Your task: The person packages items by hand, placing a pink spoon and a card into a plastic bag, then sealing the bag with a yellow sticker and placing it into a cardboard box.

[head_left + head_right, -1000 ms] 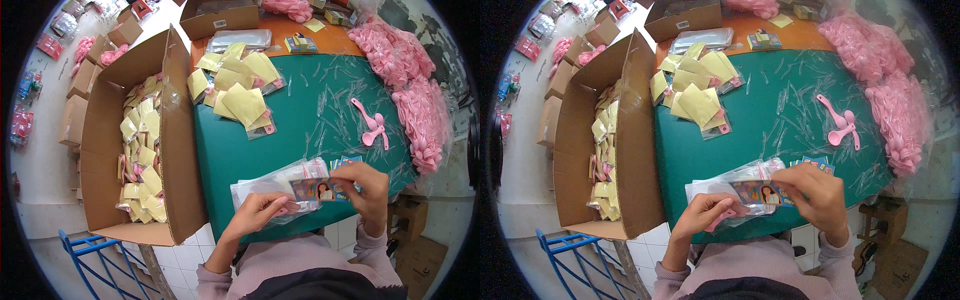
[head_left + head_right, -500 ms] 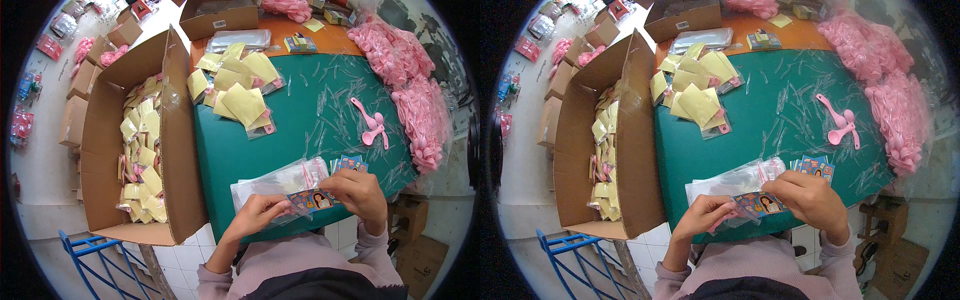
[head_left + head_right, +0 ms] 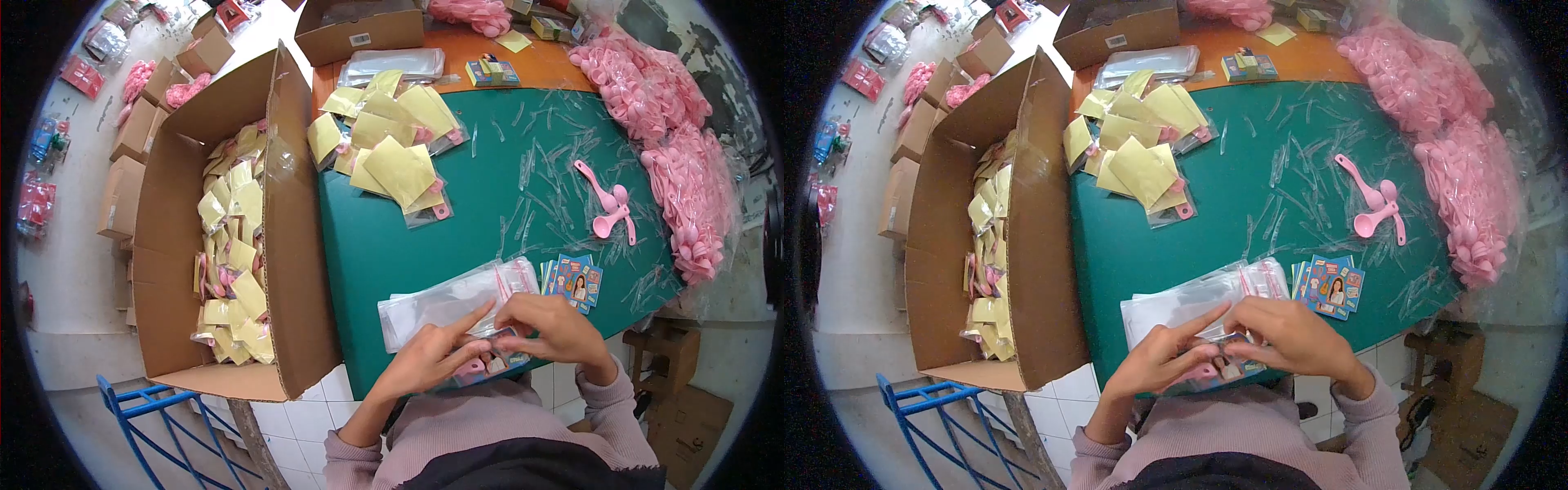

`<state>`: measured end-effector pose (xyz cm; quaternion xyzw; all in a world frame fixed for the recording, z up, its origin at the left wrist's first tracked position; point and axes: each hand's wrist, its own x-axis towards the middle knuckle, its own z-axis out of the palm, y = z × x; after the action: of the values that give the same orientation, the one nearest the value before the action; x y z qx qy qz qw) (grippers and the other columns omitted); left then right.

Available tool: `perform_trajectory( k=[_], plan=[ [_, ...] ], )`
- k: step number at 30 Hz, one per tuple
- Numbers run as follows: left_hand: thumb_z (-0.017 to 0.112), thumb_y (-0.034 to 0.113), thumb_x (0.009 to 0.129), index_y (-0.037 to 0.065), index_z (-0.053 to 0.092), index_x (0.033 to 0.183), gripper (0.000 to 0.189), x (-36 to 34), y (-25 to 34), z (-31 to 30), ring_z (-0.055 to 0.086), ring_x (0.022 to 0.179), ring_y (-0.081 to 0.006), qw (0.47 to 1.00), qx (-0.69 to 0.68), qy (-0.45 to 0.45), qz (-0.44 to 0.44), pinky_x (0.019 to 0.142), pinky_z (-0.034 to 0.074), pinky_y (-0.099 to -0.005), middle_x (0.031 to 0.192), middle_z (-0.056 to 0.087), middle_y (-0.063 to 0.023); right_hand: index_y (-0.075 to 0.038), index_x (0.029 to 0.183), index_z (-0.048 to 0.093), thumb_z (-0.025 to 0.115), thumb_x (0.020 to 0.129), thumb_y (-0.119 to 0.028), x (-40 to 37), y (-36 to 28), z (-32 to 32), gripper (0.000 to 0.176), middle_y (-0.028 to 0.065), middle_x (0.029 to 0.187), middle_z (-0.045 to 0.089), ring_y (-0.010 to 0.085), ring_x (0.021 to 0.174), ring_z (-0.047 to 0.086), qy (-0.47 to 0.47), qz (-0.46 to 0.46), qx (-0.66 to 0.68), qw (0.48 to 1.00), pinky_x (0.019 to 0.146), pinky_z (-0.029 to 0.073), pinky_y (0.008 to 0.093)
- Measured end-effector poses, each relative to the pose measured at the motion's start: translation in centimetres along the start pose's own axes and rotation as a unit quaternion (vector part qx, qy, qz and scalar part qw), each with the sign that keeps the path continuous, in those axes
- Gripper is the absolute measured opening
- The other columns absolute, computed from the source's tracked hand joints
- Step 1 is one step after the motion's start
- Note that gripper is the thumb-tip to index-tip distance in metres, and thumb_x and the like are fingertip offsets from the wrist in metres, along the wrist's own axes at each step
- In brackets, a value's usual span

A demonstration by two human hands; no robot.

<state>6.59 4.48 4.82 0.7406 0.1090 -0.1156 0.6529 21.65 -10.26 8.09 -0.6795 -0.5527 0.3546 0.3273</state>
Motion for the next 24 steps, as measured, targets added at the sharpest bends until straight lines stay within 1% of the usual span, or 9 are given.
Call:
perform_trajectory(
  k=[3,7,9,11,12,14,16,18,24],
  plan=[
    [0.056,0.024,0.086,0.012,0.023,0.139,0.064,-0.2,-0.7,0.8,0.061,0.074,-0.0368,1.000,0.014,0.005,0.016,0.067,0.046,-0.0376,0.084,0.065,-0.0176,-0.004,0.091,0.061,0.064,0.078,-0.017,-0.5,1.0,0.1,0.019,0.0111,0.079,0.060,0.0253,0.069,0.059,-0.020,0.007,0.035,0.999,0.060,0.046,0.0318],
    [0.060,0.030,0.083,0.015,0.015,0.142,0.076,0.0,-0.5,1.3,0.064,0.072,-0.0321,0.996,0.081,0.032,-0.002,0.066,0.048,-0.0340,0.085,0.066,-0.0167,-0.004,0.088,0.063,0.067,0.074,-0.012,-0.8,1.4,0.5,0.017,0.0105,0.074,0.061,0.0212,0.065,0.060,-0.015,0.014,0.051,0.998,0.059,0.045,0.0296],
    [0.067,0.028,0.078,0.013,0.021,0.140,0.079,-0.9,-0.6,0.3,0.065,0.074,-0.0262,0.995,0.093,0.042,0.006,0.069,0.049,-0.0325,0.086,0.066,-0.0156,-0.003,0.087,0.063,0.068,0.072,-0.010,-1.1,1.5,0.1,0.017,0.0086,0.072,0.061,0.0183,0.064,0.060,0.013,0.015,0.052,0.998,0.058,0.045,0.0287],
    [0.067,0.022,0.078,0.011,0.025,0.138,0.074,-2.1,-1.9,-1.5,0.065,0.077,-0.0256,0.998,0.037,0.032,0.036,0.071,0.050,-0.0323,0.088,0.066,-0.0165,-0.002,0.083,0.063,0.071,0.070,-0.007,-1.7,2.1,-0.5,0.016,0.0031,0.068,0.059,0.0105,0.066,0.058,0.092,0.149,0.101,0.979,0.057,0.043,0.0252],
    [0.067,0.017,0.078,0.009,0.029,0.136,0.070,-2.6,-2.4,-2.2,0.065,0.080,-0.0251,0.998,-0.018,0.021,0.065,0.073,0.050,-0.0320,0.091,0.065,-0.0173,-0.002,0.083,0.063,0.071,0.070,-0.007,-1.7,2.2,-0.4,0.016,0.0031,0.068,0.059,0.0105,0.066,0.058,0.091,0.148,0.102,0.979,0.057,0.043,0.0252],
    [0.067,0.009,0.078,0.008,0.034,0.133,0.064,-3.2,-2.1,-2.5,0.064,0.083,-0.0193,0.995,-0.057,0.066,0.040,0.076,0.051,-0.0312,0.088,0.066,-0.0138,0.001,0.080,0.062,0.073,0.070,-0.007,-1.6,2.7,0.2,0.016,-0.0010,0.067,0.056,0.0066,0.069,0.055,0.126,0.149,0.323,0.926,0.059,0.044,0.0227],
    [0.064,0.008,0.080,0.009,0.036,0.132,0.060,-3.4,-2.5,-2.6,0.064,0.083,-0.0183,0.992,-0.088,0.088,0.029,0.077,0.051,-0.0315,0.088,0.066,-0.0136,0.001,0.078,0.062,0.073,0.071,-0.008,-1.3,2.3,0.6,0.017,0.0001,0.068,0.057,0.0073,0.068,0.055,0.120,0.139,0.350,0.918,0.062,0.046,0.0222],
    [0.063,0.007,0.081,0.009,0.037,0.132,0.057,-3.3,-2.6,-2.6,0.064,0.083,-0.0178,0.990,-0.104,0.096,0.027,0.078,0.051,-0.0316,0.088,0.066,-0.0136,0.000,0.079,0.063,0.074,0.071,-0.010,-1.6,2.0,0.6,0.017,-0.0002,0.066,0.057,0.0069,0.067,0.055,0.087,0.226,0.384,0.891,0.064,0.047,0.0225],
    [0.064,0.009,0.080,0.009,0.036,0.133,0.060,-3.0,-2.4,-1.9,0.064,0.080,-0.0152,0.994,-0.064,0.048,0.074,0.075,0.051,-0.0297,0.086,0.067,-0.0130,0.001,0.073,0.060,0.071,0.074,-0.009,-1.9,2.5,1.8,0.015,0.0010,0.065,0.058,0.0048,0.062,0.051,0.127,0.176,0.253,0.943,0.058,0.043,0.0207]
  ],
)
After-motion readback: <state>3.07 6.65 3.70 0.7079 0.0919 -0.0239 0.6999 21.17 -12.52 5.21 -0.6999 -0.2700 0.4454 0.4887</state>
